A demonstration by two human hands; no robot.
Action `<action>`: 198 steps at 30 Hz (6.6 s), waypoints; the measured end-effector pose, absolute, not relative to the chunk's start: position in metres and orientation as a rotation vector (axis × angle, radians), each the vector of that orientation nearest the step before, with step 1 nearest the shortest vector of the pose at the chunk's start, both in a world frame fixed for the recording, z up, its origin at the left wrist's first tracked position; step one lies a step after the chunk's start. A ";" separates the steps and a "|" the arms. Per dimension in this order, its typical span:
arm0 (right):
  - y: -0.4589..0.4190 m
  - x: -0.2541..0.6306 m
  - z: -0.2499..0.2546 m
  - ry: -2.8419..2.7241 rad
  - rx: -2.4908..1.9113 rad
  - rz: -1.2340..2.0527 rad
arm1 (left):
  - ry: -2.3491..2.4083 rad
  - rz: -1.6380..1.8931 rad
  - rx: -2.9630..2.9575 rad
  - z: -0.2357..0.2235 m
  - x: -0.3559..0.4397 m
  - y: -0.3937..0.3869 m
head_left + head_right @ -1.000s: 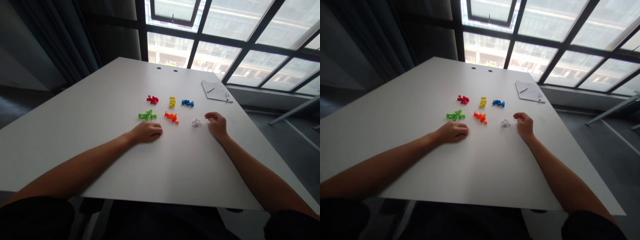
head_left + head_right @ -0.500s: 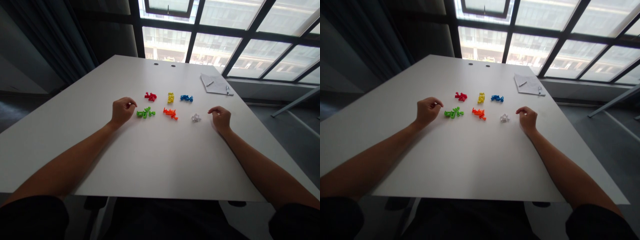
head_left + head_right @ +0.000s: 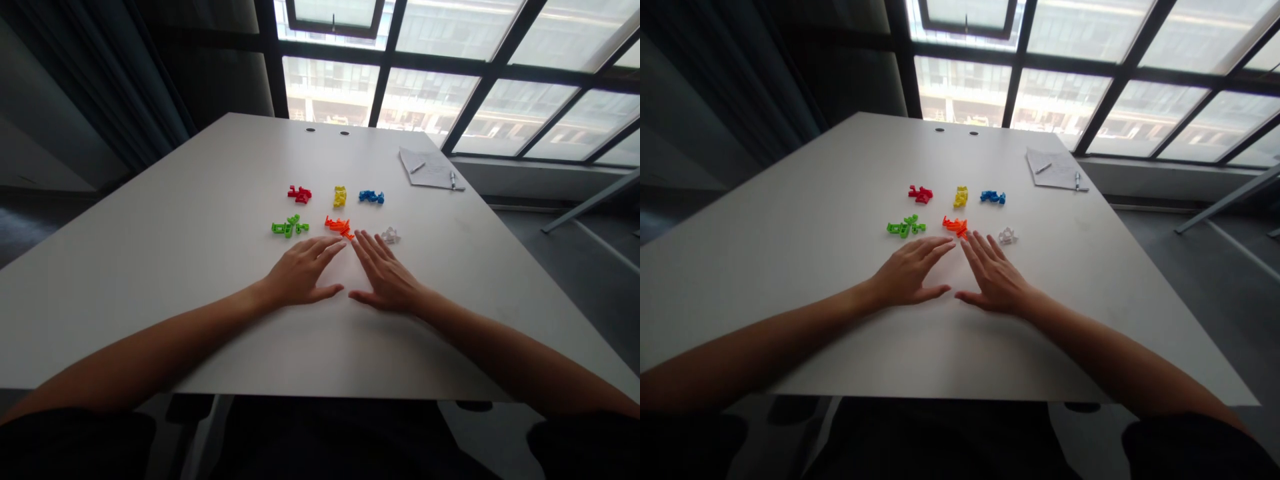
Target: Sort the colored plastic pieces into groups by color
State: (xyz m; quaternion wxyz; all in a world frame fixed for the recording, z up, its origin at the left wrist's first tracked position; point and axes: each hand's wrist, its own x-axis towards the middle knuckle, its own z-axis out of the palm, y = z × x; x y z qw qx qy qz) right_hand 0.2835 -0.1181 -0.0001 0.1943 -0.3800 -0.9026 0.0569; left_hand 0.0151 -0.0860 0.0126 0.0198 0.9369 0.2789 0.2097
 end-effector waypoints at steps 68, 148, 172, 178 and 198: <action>0.046 0.376 -0.030 -2.014 -1.634 0.343 | 1.477 0.497 2.384 -0.018 -0.033 0.109; -0.008 0.347 -0.024 -2.362 -1.245 0.358 | 0.810 0.819 2.652 -0.012 0.025 0.027; -0.040 0.291 -0.014 -2.081 -1.255 0.520 | 1.002 0.837 2.646 0.011 0.033 0.043; -0.047 0.278 -0.023 -2.211 -1.271 0.551 | 1.146 0.383 2.610 0.012 0.067 0.087; -0.051 0.305 -0.010 -2.279 -1.126 0.560 | 0.920 0.461 2.719 0.025 0.007 0.000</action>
